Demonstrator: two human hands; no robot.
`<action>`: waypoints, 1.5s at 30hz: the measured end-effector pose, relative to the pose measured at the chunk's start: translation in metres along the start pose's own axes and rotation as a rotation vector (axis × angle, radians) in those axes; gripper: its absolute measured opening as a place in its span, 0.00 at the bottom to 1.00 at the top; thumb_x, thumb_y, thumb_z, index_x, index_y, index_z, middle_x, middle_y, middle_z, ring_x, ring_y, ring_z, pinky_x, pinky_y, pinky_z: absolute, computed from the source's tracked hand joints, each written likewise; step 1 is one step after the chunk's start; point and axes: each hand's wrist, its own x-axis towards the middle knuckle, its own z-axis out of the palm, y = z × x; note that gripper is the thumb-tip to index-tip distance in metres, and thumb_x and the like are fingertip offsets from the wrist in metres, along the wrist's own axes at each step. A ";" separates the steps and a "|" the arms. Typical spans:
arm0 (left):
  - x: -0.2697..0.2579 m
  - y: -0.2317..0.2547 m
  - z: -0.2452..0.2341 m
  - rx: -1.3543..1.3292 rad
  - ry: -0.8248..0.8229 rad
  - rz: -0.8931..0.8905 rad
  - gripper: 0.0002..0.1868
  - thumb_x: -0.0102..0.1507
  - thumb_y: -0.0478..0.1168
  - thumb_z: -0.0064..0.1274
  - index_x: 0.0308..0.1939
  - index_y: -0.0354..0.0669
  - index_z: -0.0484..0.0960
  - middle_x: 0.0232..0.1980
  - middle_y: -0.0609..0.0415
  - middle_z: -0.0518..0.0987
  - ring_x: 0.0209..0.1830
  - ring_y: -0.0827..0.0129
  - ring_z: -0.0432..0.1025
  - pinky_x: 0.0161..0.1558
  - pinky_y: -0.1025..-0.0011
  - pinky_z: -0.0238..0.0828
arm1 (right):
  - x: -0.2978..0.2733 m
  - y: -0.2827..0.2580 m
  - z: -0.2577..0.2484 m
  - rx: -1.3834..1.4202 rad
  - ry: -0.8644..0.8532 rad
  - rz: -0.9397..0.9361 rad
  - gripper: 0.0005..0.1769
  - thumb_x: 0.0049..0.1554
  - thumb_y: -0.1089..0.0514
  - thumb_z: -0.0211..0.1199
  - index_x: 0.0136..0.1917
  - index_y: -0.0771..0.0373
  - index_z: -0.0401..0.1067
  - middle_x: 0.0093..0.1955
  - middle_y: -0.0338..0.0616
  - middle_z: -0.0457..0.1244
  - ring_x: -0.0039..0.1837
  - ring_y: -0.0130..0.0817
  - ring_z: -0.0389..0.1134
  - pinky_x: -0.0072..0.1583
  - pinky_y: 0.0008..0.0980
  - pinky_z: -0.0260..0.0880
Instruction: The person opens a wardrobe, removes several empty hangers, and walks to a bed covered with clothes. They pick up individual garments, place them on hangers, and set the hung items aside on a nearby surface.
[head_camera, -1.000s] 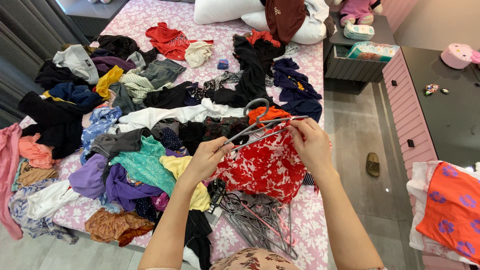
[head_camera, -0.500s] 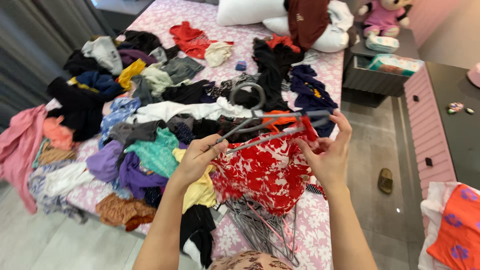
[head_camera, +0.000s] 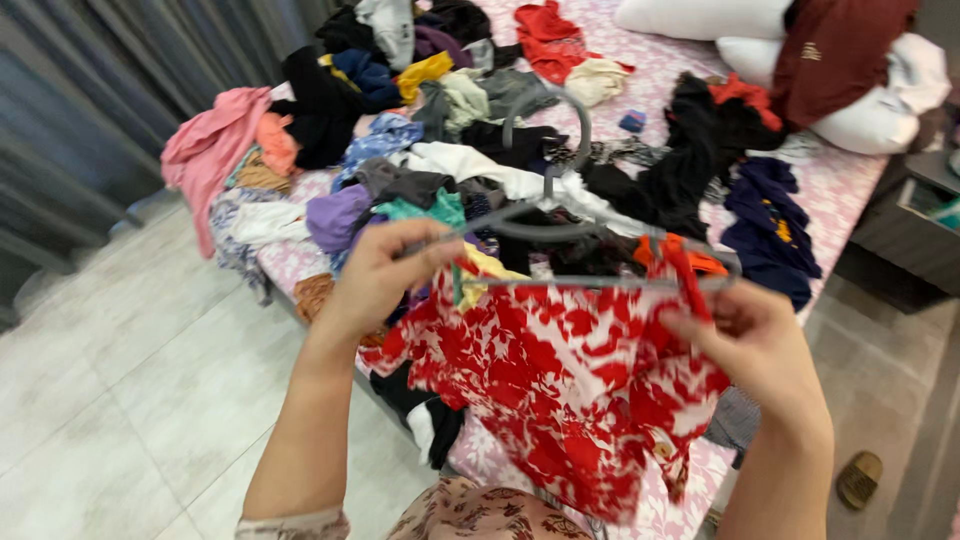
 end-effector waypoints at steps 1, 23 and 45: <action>0.009 -0.005 -0.010 0.032 0.047 -0.011 0.10 0.65 0.43 0.59 0.41 0.40 0.87 0.26 0.67 0.73 0.23 0.85 0.60 0.26 0.79 0.51 | 0.019 -0.004 0.011 -0.037 0.002 -0.014 0.14 0.51 0.56 0.73 0.49 0.65 0.78 0.39 0.41 0.71 0.38 0.21 0.67 0.40 0.26 0.63; 0.155 -0.462 -0.124 0.642 0.326 -0.370 0.24 0.61 0.59 0.62 0.49 0.43 0.84 0.46 0.47 0.81 0.46 0.54 0.75 0.47 0.58 0.71 | 0.151 0.299 0.300 -0.768 -0.301 -0.012 0.15 0.49 0.63 0.65 0.51 0.58 0.73 0.51 0.42 0.67 0.57 0.40 0.69 0.59 0.39 0.70; 0.045 -0.488 -0.117 0.149 0.572 -0.676 0.42 0.55 0.53 0.66 0.68 0.42 0.67 0.64 0.49 0.69 0.55 0.63 0.73 0.52 0.62 0.73 | 0.160 0.330 0.307 -0.266 -0.015 0.363 0.14 0.60 0.63 0.59 0.60 0.57 0.73 0.46 0.44 0.70 0.42 0.34 0.69 0.46 0.35 0.69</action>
